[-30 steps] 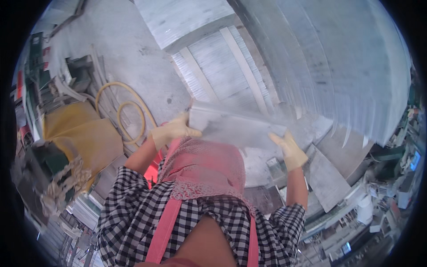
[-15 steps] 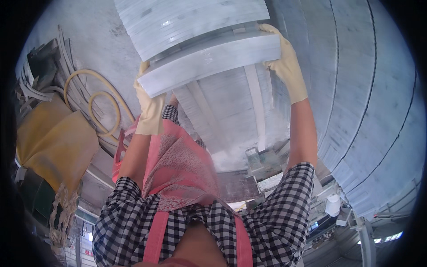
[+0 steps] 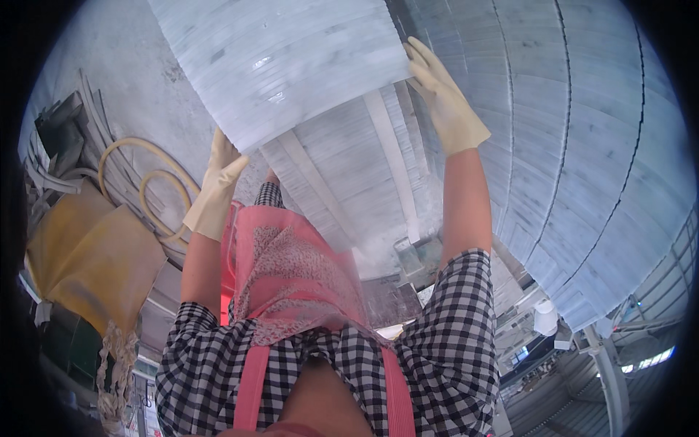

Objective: The person repeatedly picks up rectangular tiles, presses them against a moving belt sander, and then stacks the finished tiles on a nearby pile. The cycle of picking, sanding, and stacking continues throughout the clip.

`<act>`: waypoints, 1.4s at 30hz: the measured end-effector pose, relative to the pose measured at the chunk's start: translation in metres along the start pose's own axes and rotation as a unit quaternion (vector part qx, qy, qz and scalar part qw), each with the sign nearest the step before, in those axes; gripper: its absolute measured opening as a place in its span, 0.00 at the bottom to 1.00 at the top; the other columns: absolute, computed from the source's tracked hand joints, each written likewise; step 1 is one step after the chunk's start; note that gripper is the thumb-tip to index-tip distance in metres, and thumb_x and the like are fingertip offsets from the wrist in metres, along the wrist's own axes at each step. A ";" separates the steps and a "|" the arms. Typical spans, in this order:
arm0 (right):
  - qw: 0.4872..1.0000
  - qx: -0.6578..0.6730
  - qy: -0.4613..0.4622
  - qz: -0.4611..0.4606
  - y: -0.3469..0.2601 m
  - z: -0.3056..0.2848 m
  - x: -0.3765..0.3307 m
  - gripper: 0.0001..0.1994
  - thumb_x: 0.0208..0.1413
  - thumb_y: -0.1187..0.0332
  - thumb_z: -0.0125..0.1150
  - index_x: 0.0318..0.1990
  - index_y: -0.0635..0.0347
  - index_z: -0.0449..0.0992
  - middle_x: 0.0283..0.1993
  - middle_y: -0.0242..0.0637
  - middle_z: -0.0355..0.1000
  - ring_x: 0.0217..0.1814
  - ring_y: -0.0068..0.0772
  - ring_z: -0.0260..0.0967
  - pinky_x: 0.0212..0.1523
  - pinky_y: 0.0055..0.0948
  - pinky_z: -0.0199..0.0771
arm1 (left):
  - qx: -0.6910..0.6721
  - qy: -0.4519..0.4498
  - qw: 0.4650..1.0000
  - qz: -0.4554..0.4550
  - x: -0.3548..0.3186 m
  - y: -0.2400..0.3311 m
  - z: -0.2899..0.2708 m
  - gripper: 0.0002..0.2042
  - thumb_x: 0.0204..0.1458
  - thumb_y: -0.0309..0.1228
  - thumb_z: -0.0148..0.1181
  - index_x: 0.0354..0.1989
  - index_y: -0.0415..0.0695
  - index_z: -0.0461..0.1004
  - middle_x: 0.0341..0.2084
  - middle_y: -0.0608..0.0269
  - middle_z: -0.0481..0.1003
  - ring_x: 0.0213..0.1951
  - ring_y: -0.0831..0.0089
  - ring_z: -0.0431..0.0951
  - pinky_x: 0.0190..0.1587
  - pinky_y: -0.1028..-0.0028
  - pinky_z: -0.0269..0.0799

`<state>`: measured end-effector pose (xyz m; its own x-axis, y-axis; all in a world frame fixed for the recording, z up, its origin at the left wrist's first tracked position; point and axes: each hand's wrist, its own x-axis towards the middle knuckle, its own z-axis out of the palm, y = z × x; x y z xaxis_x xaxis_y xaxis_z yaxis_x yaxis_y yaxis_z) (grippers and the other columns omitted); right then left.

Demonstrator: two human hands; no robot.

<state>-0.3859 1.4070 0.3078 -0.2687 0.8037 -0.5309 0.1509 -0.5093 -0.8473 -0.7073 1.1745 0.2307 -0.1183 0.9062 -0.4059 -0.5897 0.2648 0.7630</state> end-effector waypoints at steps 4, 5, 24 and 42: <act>0.989 -0.149 -0.015 0.006 0.011 0.037 0.004 0.37 0.62 0.57 0.62 0.73 0.65 0.55 0.68 0.47 0.67 0.73 0.44 0.60 0.72 0.34 0.56 | -0.025 0.056 0.998 -0.028 -0.034 -0.004 -0.011 0.50 0.48 0.37 0.70 0.76 0.40 0.43 0.73 0.48 0.52 0.73 0.57 0.52 0.73 0.59 0.47; 0.988 -0.149 0.016 0.039 0.019 0.049 0.007 0.34 0.64 0.60 0.61 0.72 0.64 0.55 0.67 0.46 0.68 0.72 0.43 0.62 0.71 0.33 0.58 | -0.036 0.061 0.997 -0.013 -0.039 -0.005 -0.014 0.50 0.48 0.34 0.70 0.76 0.40 0.42 0.73 0.48 0.51 0.74 0.57 0.51 0.73 0.59 0.46; 0.813 -0.574 -0.004 -0.098 0.056 0.095 -0.025 0.27 0.64 0.74 0.59 0.68 0.64 0.56 0.60 0.49 0.73 0.61 0.40 0.72 0.61 0.32 0.68 | -0.025 0.139 0.987 -0.073 -0.088 -0.005 -0.043 0.56 0.47 0.21 0.70 0.77 0.38 0.30 0.76 0.44 0.43 0.77 0.59 0.43 0.74 0.68 0.44; 0.872 -0.489 -0.010 0.001 0.052 0.081 -0.014 0.27 0.65 0.74 0.55 0.69 0.62 0.56 0.61 0.54 0.72 0.63 0.50 0.72 0.59 0.36 0.70 | 0.067 0.210 0.970 -0.104 -0.096 0.021 -0.034 0.36 0.66 0.49 0.53 0.73 0.37 0.50 0.67 0.55 0.61 0.68 0.68 0.59 0.69 0.71 0.54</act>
<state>-0.4511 1.3441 0.2727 -0.2823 0.7929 -0.5400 0.8882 0.0034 -0.4594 -0.7353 1.0823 0.2684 -0.3393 0.6211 -0.7064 -0.5304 0.4939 0.6890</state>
